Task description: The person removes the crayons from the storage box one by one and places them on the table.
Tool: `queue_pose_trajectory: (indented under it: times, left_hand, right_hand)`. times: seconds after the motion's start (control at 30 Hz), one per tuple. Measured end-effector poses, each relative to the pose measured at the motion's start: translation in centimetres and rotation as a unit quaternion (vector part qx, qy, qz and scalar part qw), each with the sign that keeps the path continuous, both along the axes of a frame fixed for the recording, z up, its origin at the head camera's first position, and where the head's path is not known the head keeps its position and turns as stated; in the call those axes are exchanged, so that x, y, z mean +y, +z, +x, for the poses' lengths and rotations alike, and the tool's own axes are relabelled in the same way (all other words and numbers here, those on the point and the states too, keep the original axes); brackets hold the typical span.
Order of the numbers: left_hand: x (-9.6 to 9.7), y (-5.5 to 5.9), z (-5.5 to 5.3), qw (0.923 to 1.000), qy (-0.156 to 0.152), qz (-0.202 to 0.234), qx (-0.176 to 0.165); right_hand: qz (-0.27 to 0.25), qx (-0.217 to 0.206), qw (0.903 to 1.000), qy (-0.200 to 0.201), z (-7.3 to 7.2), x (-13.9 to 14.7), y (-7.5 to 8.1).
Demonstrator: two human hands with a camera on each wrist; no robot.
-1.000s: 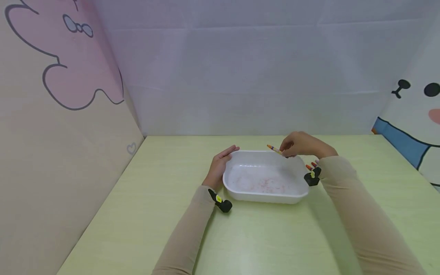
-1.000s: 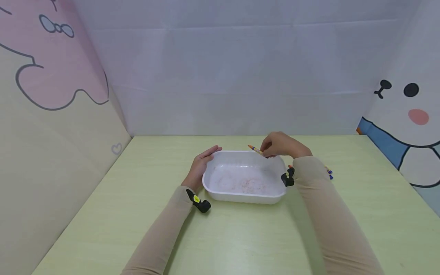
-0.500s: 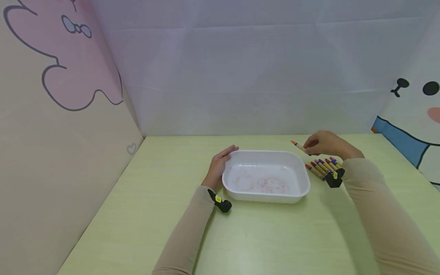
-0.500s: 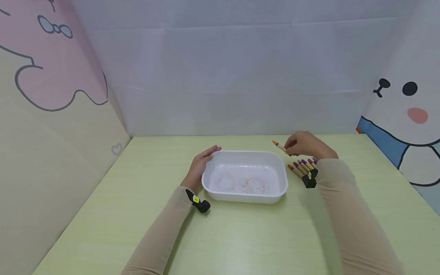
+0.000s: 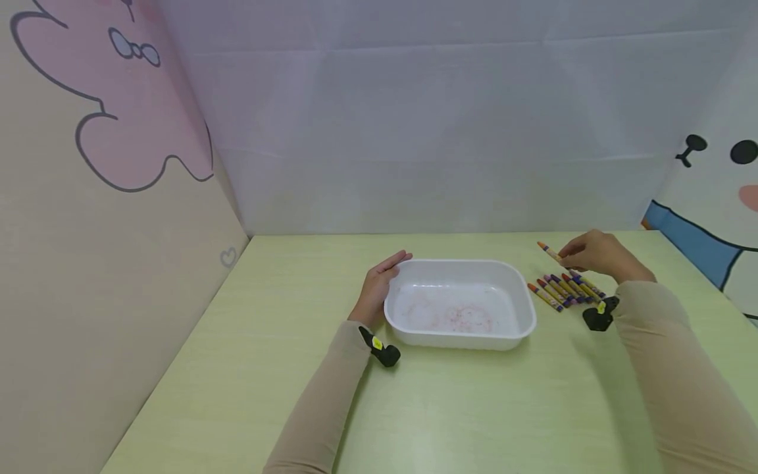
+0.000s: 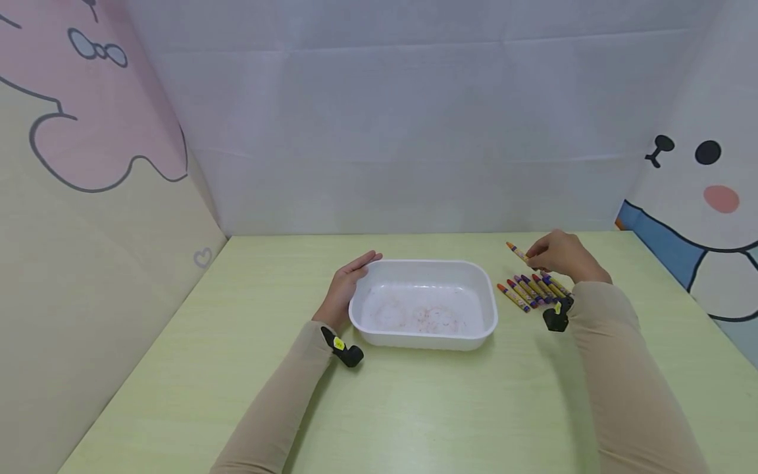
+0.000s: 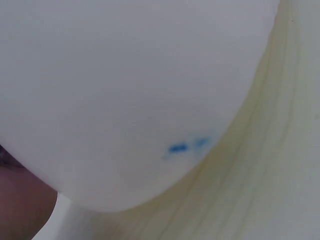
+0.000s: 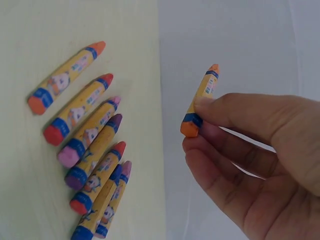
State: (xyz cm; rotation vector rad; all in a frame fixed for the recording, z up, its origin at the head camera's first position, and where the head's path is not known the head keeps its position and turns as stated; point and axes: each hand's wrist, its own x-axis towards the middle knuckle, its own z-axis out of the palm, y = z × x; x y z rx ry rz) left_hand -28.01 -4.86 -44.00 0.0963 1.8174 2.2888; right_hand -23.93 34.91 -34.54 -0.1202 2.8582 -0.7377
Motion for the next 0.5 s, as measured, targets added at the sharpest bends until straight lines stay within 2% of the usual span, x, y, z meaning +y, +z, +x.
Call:
queue_pose_trajectory:
  times: [0.5]
  left_hand:
    - [-0.1,0.0,0.1,1.0,0.003,-0.006,0.002]
  right_hand:
    - [0.022,0.01,0.9971,-0.072,1.3,3.2,-2.9]
